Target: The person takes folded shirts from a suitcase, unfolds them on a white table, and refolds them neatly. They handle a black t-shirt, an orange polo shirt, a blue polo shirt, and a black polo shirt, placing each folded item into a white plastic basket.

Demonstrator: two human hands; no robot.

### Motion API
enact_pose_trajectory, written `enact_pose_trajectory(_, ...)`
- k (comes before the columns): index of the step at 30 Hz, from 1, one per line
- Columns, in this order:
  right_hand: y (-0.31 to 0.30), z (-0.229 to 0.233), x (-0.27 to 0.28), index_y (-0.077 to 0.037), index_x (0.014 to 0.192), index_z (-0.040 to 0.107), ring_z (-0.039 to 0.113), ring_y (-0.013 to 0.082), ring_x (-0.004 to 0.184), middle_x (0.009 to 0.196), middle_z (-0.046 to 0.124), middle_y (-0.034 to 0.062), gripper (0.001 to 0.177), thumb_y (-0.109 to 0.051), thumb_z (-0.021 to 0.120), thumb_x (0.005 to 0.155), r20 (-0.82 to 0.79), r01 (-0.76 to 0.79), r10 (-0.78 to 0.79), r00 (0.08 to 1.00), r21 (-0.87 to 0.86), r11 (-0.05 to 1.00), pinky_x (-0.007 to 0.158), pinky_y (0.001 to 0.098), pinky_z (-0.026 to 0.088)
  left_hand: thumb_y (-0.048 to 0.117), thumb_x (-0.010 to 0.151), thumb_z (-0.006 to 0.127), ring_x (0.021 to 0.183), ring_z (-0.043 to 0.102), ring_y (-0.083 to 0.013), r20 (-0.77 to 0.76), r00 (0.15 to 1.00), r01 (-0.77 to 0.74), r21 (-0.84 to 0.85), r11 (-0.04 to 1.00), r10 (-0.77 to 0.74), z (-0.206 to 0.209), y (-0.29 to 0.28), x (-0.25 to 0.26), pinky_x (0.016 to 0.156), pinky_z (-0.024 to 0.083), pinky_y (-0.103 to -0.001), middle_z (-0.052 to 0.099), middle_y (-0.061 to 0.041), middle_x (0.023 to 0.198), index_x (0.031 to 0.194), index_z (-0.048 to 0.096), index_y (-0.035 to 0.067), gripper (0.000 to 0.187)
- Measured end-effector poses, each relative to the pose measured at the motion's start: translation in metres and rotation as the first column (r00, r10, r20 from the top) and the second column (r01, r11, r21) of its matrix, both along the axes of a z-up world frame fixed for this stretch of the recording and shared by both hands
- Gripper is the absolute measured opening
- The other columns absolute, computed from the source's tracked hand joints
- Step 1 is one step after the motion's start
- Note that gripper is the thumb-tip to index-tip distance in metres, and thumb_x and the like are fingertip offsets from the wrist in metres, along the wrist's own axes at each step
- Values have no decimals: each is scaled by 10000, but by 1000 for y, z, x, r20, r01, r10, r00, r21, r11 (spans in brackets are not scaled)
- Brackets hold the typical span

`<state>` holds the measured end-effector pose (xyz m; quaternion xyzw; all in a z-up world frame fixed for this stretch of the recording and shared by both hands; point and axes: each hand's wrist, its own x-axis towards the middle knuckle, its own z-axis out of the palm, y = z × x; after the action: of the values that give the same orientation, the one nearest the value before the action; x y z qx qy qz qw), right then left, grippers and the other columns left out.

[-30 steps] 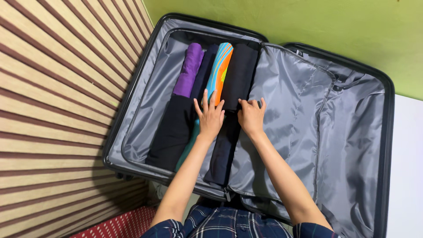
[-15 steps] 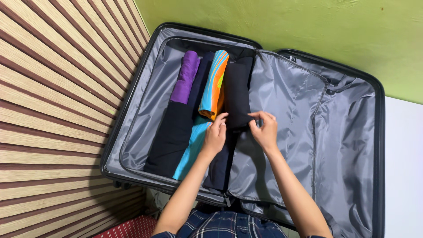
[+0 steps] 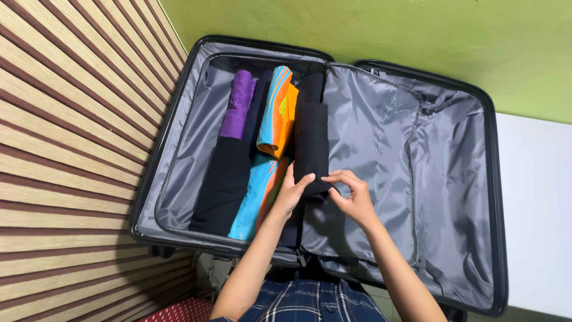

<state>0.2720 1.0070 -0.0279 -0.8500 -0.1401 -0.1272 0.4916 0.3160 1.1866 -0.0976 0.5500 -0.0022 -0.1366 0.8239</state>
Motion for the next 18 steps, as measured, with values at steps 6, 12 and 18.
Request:
enact_pose_trajectory(6, -31, -5, -21, -16, 1249, 667, 614, 200, 1212, 1264, 595, 59, 322, -159, 650, 961, -85, -175, 258, 962, 533, 828, 1091, 380, 493, 215, 903, 696, 1417, 455, -222, 165, 986, 33, -34, 999, -27, 6, -10, -30, 1179, 353, -351, 459, -145, 1532, 1600, 266, 34, 838)
enact_pose_trajectory(12, -72, -33, -44, -19, 1361, 627, 596, 175, 1049, 1094, 618, 76, 461, -345, 671, 1038, -388, 176, 47, 920, 517, 837, 957, 373, 492, 186, 920, 710, 1493, 370, -252, 353, 910, 212, 54, 976, -217, 18, -42, -80, 1229, 298, -377, 361, -172, 1610, 1639, 141, 35, 929)
enact_pose_trajectory(18, -133, -26, -119, -69, 1347, 589, 653, 114, 1108, 1217, 695, 30, 525, -411, 643, 953, -433, 216, 71, 899, 576, 788, 966, 292, 510, 216, 941, 712, 1566, 246, -263, 350, 848, 351, 192, 916, -398, 46, -94, -154, 1254, 239, -395, 242, -190, 1686, 1656, 53, 49, 987)
